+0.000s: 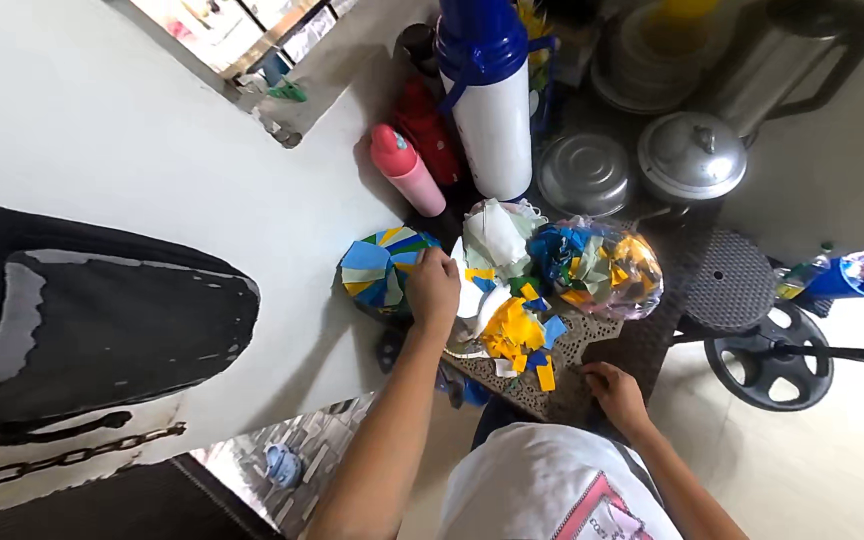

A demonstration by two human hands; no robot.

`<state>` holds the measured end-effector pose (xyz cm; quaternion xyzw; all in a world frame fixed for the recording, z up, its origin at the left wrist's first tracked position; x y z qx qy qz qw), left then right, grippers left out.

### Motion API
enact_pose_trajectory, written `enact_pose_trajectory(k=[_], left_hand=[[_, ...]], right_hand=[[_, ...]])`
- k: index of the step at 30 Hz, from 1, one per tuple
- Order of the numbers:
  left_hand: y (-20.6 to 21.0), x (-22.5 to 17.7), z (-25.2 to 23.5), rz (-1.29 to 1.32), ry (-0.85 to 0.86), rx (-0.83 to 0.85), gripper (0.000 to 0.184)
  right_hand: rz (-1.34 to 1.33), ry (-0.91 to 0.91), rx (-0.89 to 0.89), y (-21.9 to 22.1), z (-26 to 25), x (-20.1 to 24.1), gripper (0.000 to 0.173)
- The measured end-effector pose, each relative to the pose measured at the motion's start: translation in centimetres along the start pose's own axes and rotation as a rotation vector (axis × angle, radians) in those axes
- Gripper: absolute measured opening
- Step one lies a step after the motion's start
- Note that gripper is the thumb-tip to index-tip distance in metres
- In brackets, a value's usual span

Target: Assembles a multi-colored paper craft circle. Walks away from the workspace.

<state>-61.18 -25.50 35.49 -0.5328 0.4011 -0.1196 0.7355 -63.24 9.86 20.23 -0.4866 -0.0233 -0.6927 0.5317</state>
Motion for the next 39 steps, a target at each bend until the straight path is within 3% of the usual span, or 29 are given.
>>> enact_pose_trajectory(k=[5,8,12,16,19,21,23,25,28,30,35,39], left_hand=[[-6.0,-1.4,2.7,0.049,0.172,-0.18,0.025],[-6.4,-1.6,5.2,0.264,0.238,-0.13,0.022],[0.5,-2.8,8.7,0.519,0.23,0.175,0.021],[8.2,-4.2,11.7,0.548,0.216,0.381,0.022],[11.6,-4.4,12.9,0.504,0.221,0.452,0.026],[13.2,-4.5,13.5,0.458,0.227,0.5,0.028],[14.6,-4.8,14.0,0.371,0.272,0.546,0.032],[16.1,-5.6,14.9,0.198,0.436,0.563,0.035],[19.1,-5.8,16.3,-0.084,0.689,0.637,0.03],[19.5,-5.3,16.3,-0.17,0.8,0.57,0.024],[17.5,-3.5,14.0,-0.246,0.829,0.418,0.02],[15.6,-2.3,13.2,-0.175,0.867,0.34,0.017]], right_hand=[[-0.051,0.01,0.014,0.0,0.0,0.0,0.026],[-0.35,-0.01,-0.066,-0.9,0.9,0.5,0.03],[-0.872,-0.092,-0.086,-1.7,3.0,2.3,0.053],[-1.081,-0.092,-0.147,-2.3,5.7,1.8,0.038],[-1.134,-0.03,-0.178,-2.0,7.0,-0.2,0.05],[-1.092,0.025,-0.232,-1.9,7.6,-1.6,0.041],[-0.971,0.124,-0.368,-2.4,8.1,-2.8,0.017],[-0.781,0.218,-0.468,-2.9,8.4,-4.4,0.009],[-0.694,0.289,-0.564,-3.2,8.4,-7.0,0.011],[-0.676,0.311,-0.587,-3.0,8.1,-7.9,0.012],[-0.428,0.358,-0.604,-2.6,6.8,-7.4,0.019],[-0.113,0.43,-0.464,-2.4,6.0,-5.1,0.031]])
Point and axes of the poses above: each hand's wrist, its own z-axis away from the middle knuckle, its own y-axis out of the palm, x = y × z, the point moved 10 cm from there along -z, towards the middle knuckle, and after that the axes turned 6 degrees about x, right-handed, at the moved point
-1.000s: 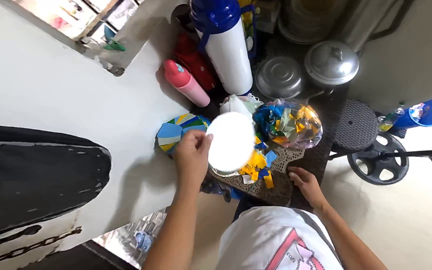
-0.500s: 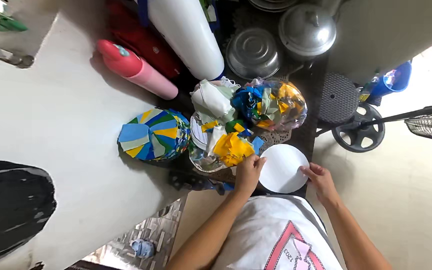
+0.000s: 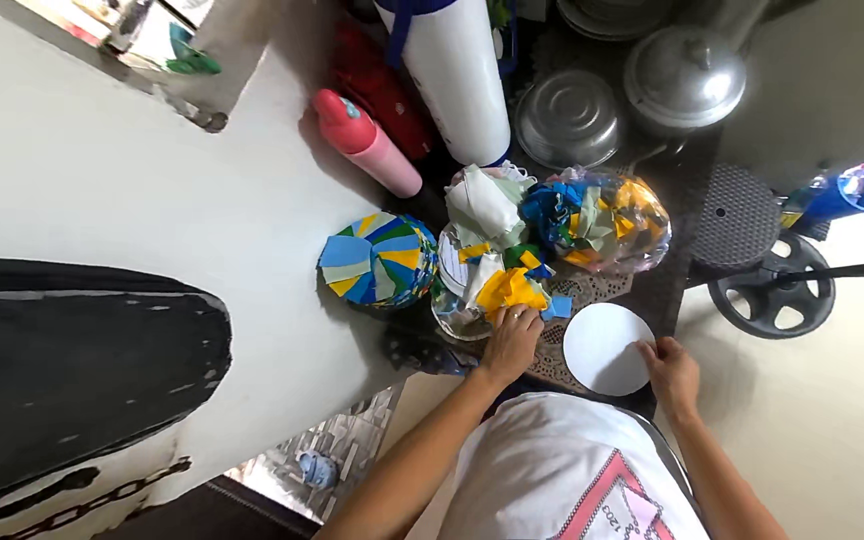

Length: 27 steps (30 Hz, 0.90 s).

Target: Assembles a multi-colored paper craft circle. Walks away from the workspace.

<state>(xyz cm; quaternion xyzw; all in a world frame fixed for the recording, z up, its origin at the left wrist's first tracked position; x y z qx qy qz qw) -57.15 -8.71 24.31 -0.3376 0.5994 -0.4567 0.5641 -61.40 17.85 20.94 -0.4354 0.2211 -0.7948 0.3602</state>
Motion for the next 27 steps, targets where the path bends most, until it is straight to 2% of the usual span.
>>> enact_pose_trajectory(k=[2,4,6,8,10,13,15,18,20,24,27], left_hand=[[-1.9,1.0,-0.2,0.062,-0.064,-0.038,0.019],[-3.8,4.1,-1.1,0.168,-0.301,0.057,0.029],[-5.6,8.0,-1.9,0.232,-0.49,-0.001,0.032],[-6.9,10.5,-2.9,0.235,-0.557,-0.059,0.036],[-7.3,11.5,-4.1,0.199,-0.516,-0.02,0.036],[-7.1,11.6,-5.3,0.083,-0.424,0.167,0.031],[-6.9,11.9,-5.5,0.011,-0.391,0.264,0.032],[-6.4,12.5,-5.6,-0.053,-0.33,0.353,0.024],[-6.4,12.7,-5.5,-0.06,-0.306,0.4,0.021],[-9.3,11.3,-4.8,0.067,-0.314,0.33,0.015],[-10.7,9.5,-4.9,0.234,-0.293,0.266,0.02]], right_hand=[[0.095,-0.004,0.004,0.1,0.2,0.8,0.034],[0.121,-0.005,-0.01,0.1,0.5,1.1,0.036],[0.114,-0.019,-0.021,0.1,0.6,1.0,0.04],[0.103,-0.022,-0.002,0.2,0.5,0.9,0.042],[0.122,-0.011,0.031,0.2,0.4,1.1,0.038],[0.154,0.004,0.063,0.2,0.3,1.3,0.033],[0.17,-0.004,0.033,0.0,0.3,1.3,0.036],[0.187,-0.105,-0.058,-0.6,0.3,1.8,0.047],[0.194,-0.229,-0.092,-0.7,0.8,3.0,0.046],[0.186,-0.447,-0.037,0.8,2.1,5.8,0.035],[0.176,-0.494,0.042,2.6,2.4,6.6,0.032]])
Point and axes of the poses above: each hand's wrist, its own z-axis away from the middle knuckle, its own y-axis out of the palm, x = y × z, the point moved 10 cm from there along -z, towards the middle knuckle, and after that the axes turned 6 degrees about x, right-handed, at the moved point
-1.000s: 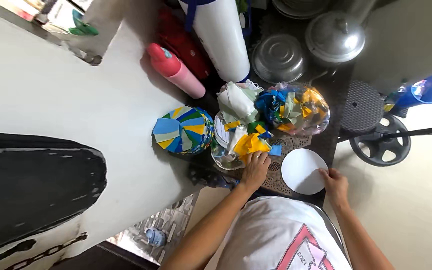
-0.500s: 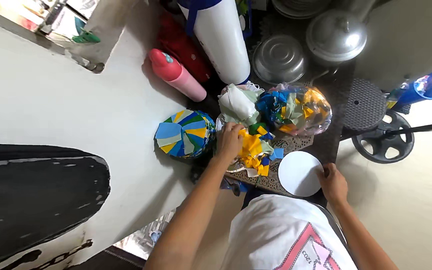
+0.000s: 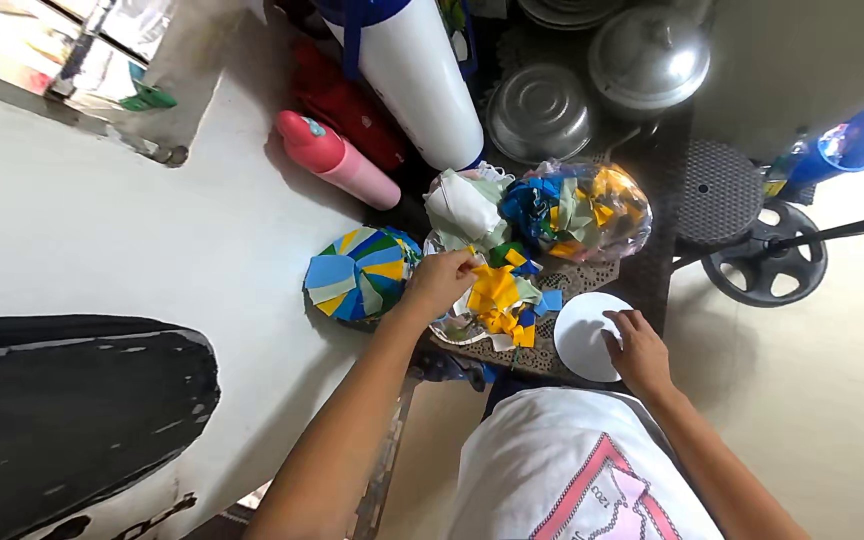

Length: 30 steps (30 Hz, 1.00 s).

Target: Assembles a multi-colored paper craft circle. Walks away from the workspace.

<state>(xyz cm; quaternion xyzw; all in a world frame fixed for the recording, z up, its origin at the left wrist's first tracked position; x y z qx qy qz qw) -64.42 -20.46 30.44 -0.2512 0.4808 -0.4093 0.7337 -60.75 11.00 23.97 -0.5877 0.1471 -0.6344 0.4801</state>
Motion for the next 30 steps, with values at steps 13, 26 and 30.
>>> enact_pose_trajectory(k=[13,26,30], left_hand=[[2.2,6.4,0.5,0.102,-0.428,-0.098,0.027],[-2.1,-1.9,3.4,0.35,-0.064,-0.029,0.027],[0.3,-8.1,5.0,0.354,0.234,0.177,0.024]], right_hand=[[0.075,-0.02,0.164,2.6,0.3,-0.2,0.036],[-0.282,-0.268,0.012,-3.8,-2.6,10.3,0.055],[-0.753,-0.293,0.367,-4.5,-4.1,13.8,0.083]])
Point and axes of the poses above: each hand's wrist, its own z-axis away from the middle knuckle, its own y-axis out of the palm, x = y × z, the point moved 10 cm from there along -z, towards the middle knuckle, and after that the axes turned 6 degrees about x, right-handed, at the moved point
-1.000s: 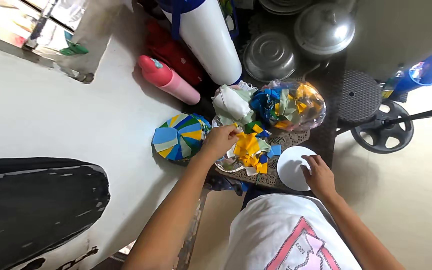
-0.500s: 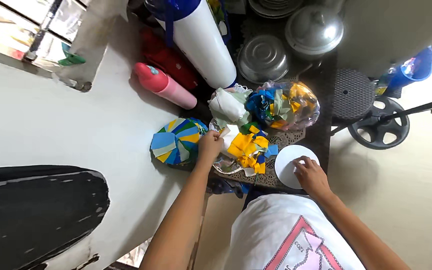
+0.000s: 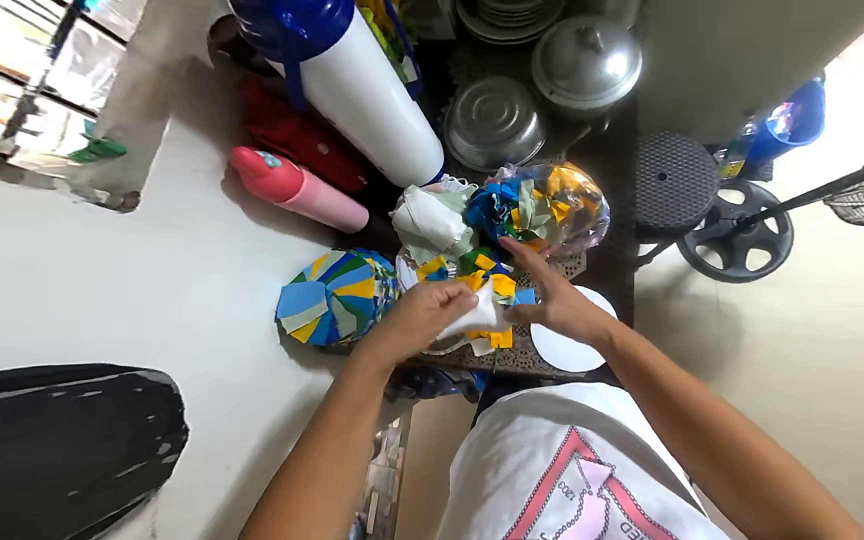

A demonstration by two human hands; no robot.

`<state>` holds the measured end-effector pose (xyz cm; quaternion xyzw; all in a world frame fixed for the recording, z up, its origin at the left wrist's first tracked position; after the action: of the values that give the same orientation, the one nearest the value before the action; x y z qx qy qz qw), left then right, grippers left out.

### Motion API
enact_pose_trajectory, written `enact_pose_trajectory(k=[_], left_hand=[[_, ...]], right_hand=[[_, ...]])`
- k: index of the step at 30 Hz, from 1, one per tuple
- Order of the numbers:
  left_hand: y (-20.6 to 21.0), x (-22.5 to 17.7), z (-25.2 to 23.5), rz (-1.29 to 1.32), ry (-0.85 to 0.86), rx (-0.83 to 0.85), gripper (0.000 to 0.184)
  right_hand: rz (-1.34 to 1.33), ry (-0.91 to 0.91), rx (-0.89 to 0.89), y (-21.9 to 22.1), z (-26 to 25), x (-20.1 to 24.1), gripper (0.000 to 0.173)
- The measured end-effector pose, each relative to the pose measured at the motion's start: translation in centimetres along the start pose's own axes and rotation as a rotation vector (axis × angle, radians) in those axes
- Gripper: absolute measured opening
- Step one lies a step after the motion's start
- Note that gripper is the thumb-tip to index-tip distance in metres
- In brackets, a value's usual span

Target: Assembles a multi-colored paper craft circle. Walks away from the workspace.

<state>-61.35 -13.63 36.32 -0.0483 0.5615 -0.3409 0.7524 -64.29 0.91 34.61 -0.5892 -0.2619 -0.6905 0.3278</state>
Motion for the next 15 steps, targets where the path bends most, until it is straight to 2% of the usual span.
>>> enact_pose_trajectory(k=[1,3,4,5,7,9,12,13,15], left_hand=[[1.1,-0.9,0.0,0.042,0.036,0.053,0.021],[2.8,-1.7,-0.2,0.14,0.046,0.153,0.013],[3.6,-1.6,-0.5,0.165,0.03,0.196,0.012],[4.3,-1.3,-0.8,0.153,0.006,0.223,0.014],[5.5,-0.7,-2.0,0.039,-0.038,0.193,0.016],[6.5,-0.6,-3.3,-0.086,-0.007,0.032,0.016],[8.0,-1.2,-3.8,-0.208,0.232,-0.361,0.013],[8.9,-1.0,-3.8,-0.227,0.297,-0.445,0.013],[11.3,0.2,-4.0,-0.266,0.353,-0.497,0.016]], right_hand=[[-0.091,0.035,0.068,0.2,0.0,-0.3,0.072],[-0.146,0.1,0.152,0.0,0.3,-1.7,0.022],[-0.099,0.14,0.176,-0.3,0.7,-2.6,0.003],[-0.025,0.172,0.179,-0.9,1.4,-3.3,0.01],[0.188,0.22,0.104,-2.8,3.0,-3.6,0.011],[0.397,0.216,-0.035,-4.7,4.8,-3.0,0.015],[0.631,-0.002,-0.314,-5.8,7.9,-1.7,0.014],[0.698,-0.088,-0.4,-5.8,9.0,-1.9,0.013],[0.791,-0.137,-0.471,-5.2,11.0,-4.4,0.018]])
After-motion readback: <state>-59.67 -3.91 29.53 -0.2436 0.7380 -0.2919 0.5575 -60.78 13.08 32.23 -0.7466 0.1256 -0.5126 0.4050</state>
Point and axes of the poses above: each hand's wrist, its own z-axis away from the middle knuckle, its own y-axis out of the palm, x = y × z, the point moved 10 cm from there along -z, towards the middle knuckle, and after that the axes turned 6 degrees about x, right-handed, at the moved point
